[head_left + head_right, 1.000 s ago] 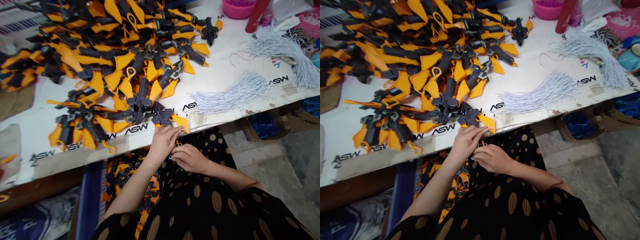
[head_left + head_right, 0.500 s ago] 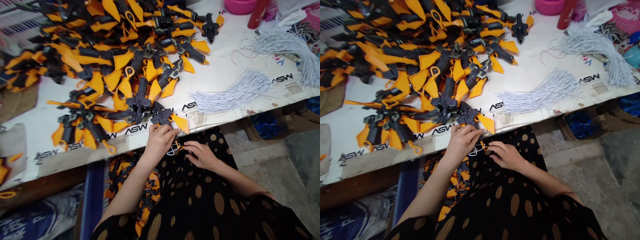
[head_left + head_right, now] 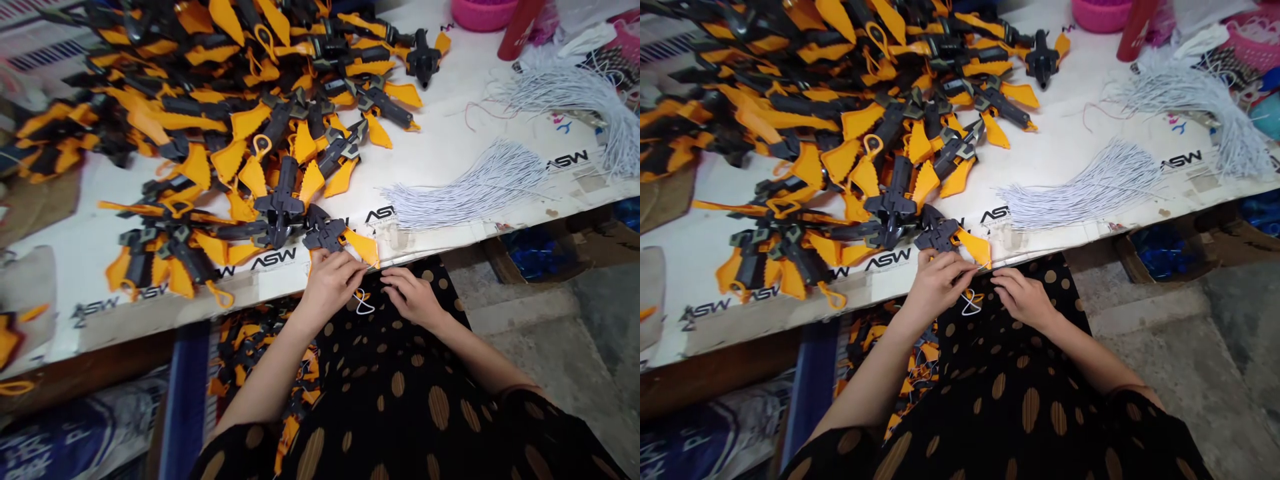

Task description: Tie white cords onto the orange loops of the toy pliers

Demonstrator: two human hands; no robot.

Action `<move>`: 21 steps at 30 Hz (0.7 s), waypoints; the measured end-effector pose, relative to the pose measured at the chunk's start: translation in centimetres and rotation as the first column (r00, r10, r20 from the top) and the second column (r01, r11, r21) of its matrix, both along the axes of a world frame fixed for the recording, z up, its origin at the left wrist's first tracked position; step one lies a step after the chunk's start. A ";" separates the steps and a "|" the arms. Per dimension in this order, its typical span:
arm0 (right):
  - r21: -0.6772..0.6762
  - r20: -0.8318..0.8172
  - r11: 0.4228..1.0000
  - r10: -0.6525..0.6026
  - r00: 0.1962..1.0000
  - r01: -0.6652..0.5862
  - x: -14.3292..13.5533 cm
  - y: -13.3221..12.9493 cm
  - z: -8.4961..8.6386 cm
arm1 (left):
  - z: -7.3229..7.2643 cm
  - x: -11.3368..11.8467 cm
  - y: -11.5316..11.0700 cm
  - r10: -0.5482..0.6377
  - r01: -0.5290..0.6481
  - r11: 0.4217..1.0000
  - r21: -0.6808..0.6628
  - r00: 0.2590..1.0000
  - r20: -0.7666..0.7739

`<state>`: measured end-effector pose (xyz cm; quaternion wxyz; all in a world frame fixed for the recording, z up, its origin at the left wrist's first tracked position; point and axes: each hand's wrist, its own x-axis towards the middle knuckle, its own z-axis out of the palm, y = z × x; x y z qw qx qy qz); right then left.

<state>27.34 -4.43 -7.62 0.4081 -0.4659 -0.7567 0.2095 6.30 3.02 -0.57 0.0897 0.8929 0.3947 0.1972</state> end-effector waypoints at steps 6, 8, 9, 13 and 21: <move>-0.004 -0.016 0.991 -0.132 0.991 0.132 -0.2 0.6 0.4 | -0.2 1.1 0.2 0.134 -0.133 0.989 0.066 0.991 -0.013; -0.017 -0.030 0.982 -0.187 0.982 0.187 -0.2 1.0 0.7 | -0.2 1.4 0.2 0.088 -0.086 0.994 0.063 0.996 -0.026; -0.021 -0.029 0.977 -0.213 0.977 0.212 -0.3 1.2 0.9 | -0.2 1.5 0.2 0.055 -0.054 0.997 0.049 0.998 -0.032; -0.009 0.050 0.965 -0.261 0.964 0.262 -0.7 2.4 1.3 | -0.4 1.6 0.7 0.047 -0.047 0.999 -0.012 0.999 0.000; -0.193 -0.171 0.956 -0.256 0.951 0.223 -0.6 3.5 1.8 | -1.0 1.9 2.1 -0.012 0.012 0.982 -0.188 1.000 0.003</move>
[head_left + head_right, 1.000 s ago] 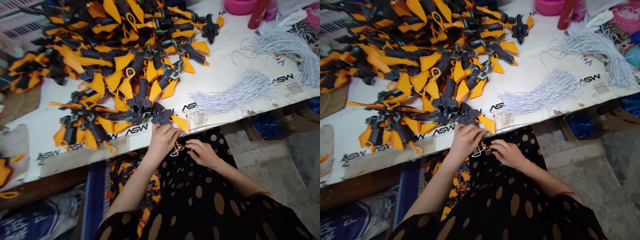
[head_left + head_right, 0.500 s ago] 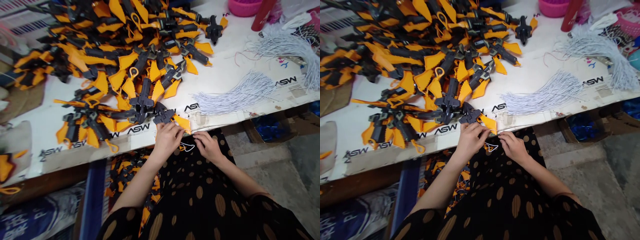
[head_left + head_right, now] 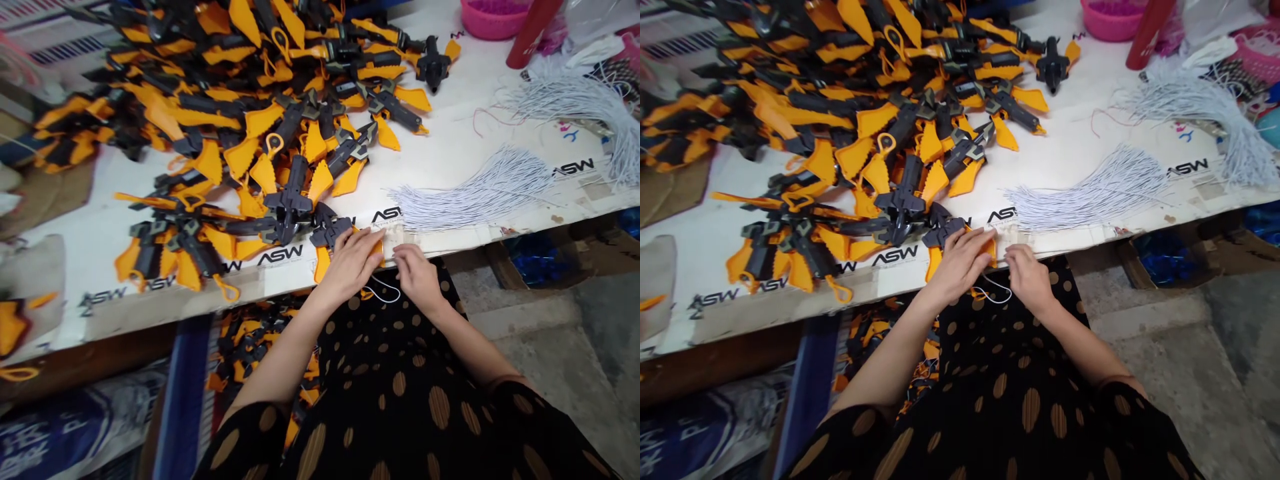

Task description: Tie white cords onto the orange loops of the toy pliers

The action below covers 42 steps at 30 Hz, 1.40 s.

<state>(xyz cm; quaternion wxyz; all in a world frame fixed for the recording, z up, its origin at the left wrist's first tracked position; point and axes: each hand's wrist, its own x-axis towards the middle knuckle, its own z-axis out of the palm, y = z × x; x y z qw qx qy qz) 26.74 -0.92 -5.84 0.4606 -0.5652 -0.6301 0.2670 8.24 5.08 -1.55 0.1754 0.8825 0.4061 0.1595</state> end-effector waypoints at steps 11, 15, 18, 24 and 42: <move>-0.057 -0.596 0.969 -0.228 0.770 0.242 5.0 0.0 2.3 | -0.2 -0.4 -0.3 0.042 -0.045 0.999 0.019 0.986 0.164; -0.127 -0.454 0.990 0.003 0.891 -0.068 1.0 -1.4 3.0 | 1.0 -0.7 -2.1 -0.065 0.039 0.975 0.220 0.991 0.113; -0.124 -0.314 0.962 0.195 0.929 -0.244 -0.6 -2.0 3.2 | 2.0 -1.1 -3.3 -0.068 0.063 0.970 0.237 0.998 0.012; 0.145 0.014 0.946 0.291 0.957 -0.290 -0.7 -1.7 3.2 | 2.7 -3.0 -5.0 0.097 0.012 0.938 -0.345 0.951 0.295; -0.381 -0.739 0.789 0.054 0.671 -0.483 -3.1 -1.8 3.1 | 0.2 -5.3 -5.5 -0.080 0.042 0.943 0.329 0.992 0.102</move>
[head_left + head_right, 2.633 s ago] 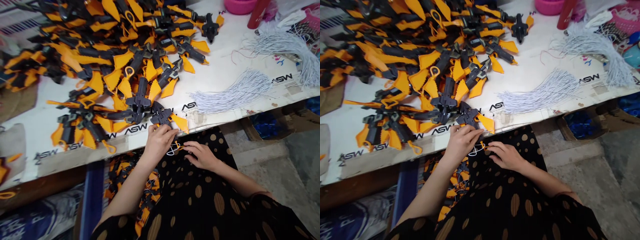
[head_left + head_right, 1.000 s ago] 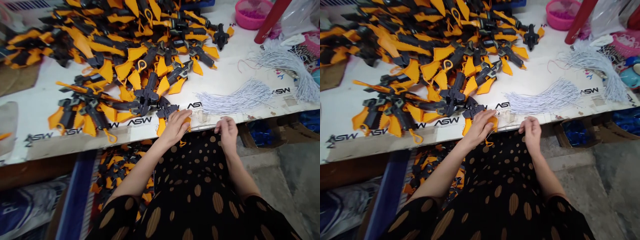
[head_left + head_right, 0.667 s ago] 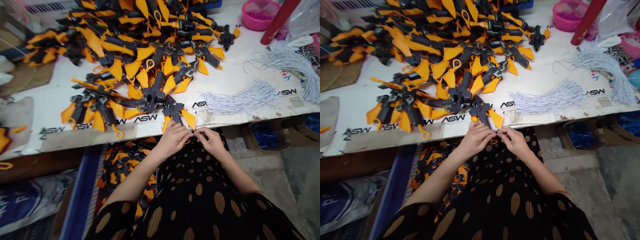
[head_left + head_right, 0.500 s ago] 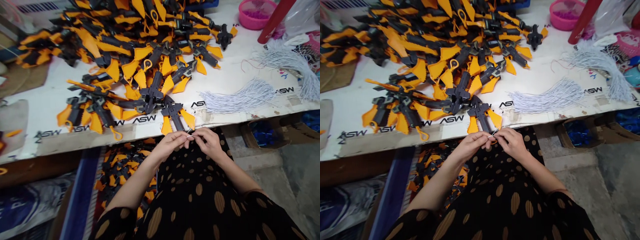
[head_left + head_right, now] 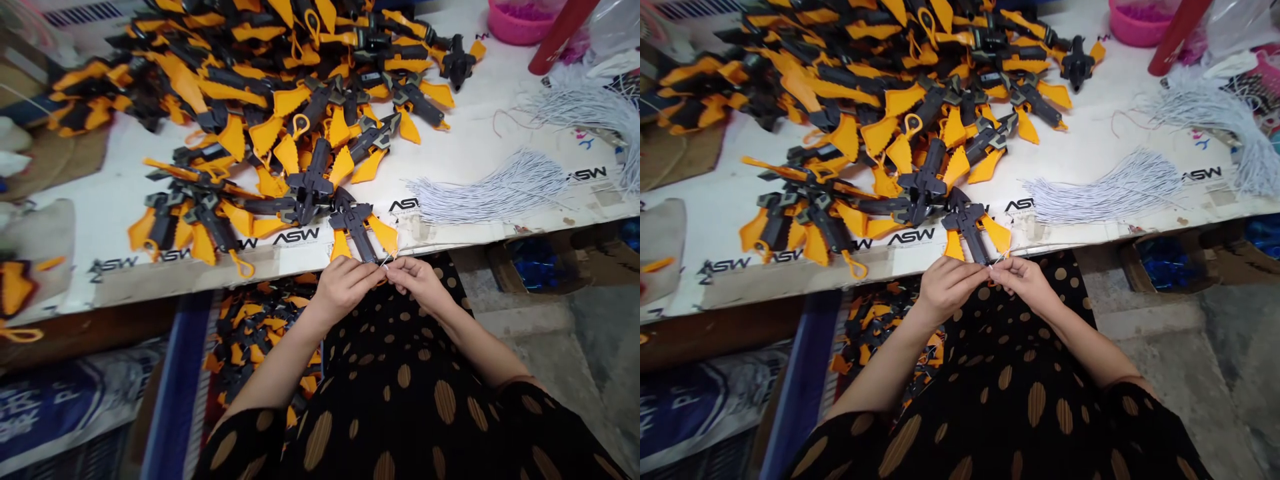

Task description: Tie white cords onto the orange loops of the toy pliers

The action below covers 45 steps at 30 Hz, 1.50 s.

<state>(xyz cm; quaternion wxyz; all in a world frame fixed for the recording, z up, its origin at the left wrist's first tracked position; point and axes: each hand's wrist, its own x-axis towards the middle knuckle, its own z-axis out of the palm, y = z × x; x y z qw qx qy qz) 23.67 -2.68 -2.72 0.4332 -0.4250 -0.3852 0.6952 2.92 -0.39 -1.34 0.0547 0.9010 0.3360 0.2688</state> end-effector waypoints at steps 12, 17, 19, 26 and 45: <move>0.682 0.342 0.729 -0.241 0.908 -0.063 0.2 -0.2 0.3 | 0.4 3.0 -1.2 0.487 0.258 0.434 -0.863 0.739 0.465; 0.691 0.480 0.685 -0.195 0.856 -0.231 1.3 0.5 1.1 | 1.0 2.2 -0.5 0.447 0.176 0.412 -0.894 0.816 0.367; 0.527 0.483 0.817 -0.061 0.874 -0.234 1.6 0.7 1.4 | 1.4 1.9 -0.3 0.337 0.067 0.622 -0.781 0.877 0.343; -0.085 0.183 0.940 0.340 0.923 -0.329 1.4 1.1 1.3 | 1.8 1.1 0.5 0.010 0.129 0.916 -0.380 0.940 0.342; 0.539 0.323 0.829 -0.044 0.945 -0.146 -1.2 -0.1 -0.1 | 1.6 2.5 -2.8 0.461 -0.172 0.755 -0.633 0.826 0.325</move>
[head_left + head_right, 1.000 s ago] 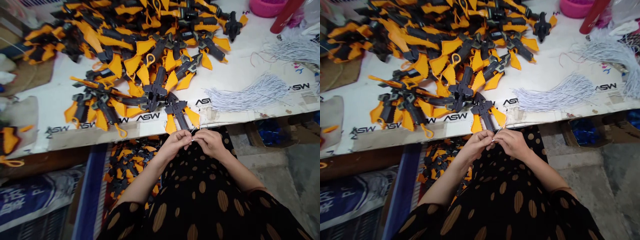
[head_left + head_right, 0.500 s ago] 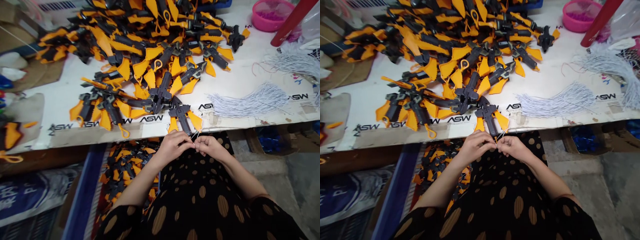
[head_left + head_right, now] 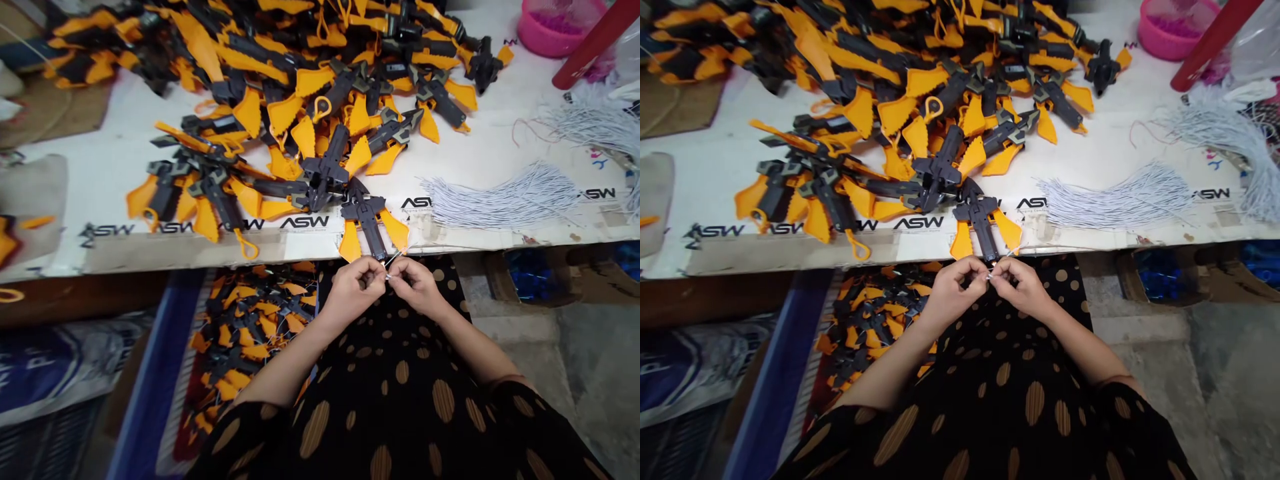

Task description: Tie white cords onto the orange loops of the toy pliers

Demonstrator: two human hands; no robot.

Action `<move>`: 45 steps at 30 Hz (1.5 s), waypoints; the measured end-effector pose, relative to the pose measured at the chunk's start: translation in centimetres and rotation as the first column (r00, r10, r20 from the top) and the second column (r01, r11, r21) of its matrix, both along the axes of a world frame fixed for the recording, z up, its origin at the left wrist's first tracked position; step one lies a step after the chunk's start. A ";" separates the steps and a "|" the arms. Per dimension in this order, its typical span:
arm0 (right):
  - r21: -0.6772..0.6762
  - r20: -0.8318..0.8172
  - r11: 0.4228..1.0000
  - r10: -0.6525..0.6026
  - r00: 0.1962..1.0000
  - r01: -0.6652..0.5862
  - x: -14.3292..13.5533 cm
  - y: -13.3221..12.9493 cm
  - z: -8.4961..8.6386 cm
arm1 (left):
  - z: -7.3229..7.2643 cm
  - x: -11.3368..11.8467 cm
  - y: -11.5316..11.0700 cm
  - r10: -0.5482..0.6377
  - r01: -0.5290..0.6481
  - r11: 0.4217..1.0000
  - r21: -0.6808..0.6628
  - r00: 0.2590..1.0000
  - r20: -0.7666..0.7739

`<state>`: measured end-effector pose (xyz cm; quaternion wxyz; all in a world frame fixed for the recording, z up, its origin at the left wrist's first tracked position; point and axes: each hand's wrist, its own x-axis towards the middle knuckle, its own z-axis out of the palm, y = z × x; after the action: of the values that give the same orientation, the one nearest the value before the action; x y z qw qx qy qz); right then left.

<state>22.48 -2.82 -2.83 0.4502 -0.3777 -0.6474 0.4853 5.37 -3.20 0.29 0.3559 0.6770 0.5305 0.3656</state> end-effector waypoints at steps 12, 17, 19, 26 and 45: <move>-0.390 -0.094 0.909 0.120 0.988 -0.148 -0.1 0.1 1.0 | -1.6 -2.6 0.6 -0.141 0.207 0.892 0.402 0.972 -0.186; -0.282 0.120 0.959 0.039 0.992 -0.003 -0.1 -0.4 0.8 | -1.3 -1.8 0.1 -0.134 0.121 0.987 0.109 0.984 0.119; -0.269 0.161 0.962 0.007 0.987 0.037 -0.2 -0.4 0.6 | -1.3 -1.6 0.0 -0.116 0.116 0.993 0.008 0.976 0.186; -0.365 0.010 0.931 -0.026 1.000 0.027 0.0 0.1 0.5 | -1.9 -2.3 0.8 -0.173 0.206 0.944 0.259 0.974 -0.144; 0.121 0.431 0.964 -0.267 0.862 0.238 5.6 0.9 0.6 | -0.5 -1.1 3.8 0.011 0.057 0.993 0.106 0.836 -0.549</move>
<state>28.11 -1.89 -2.21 0.3625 -0.5453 -0.6927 0.3023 4.25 0.58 -0.20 0.1526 0.7796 0.5792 0.1828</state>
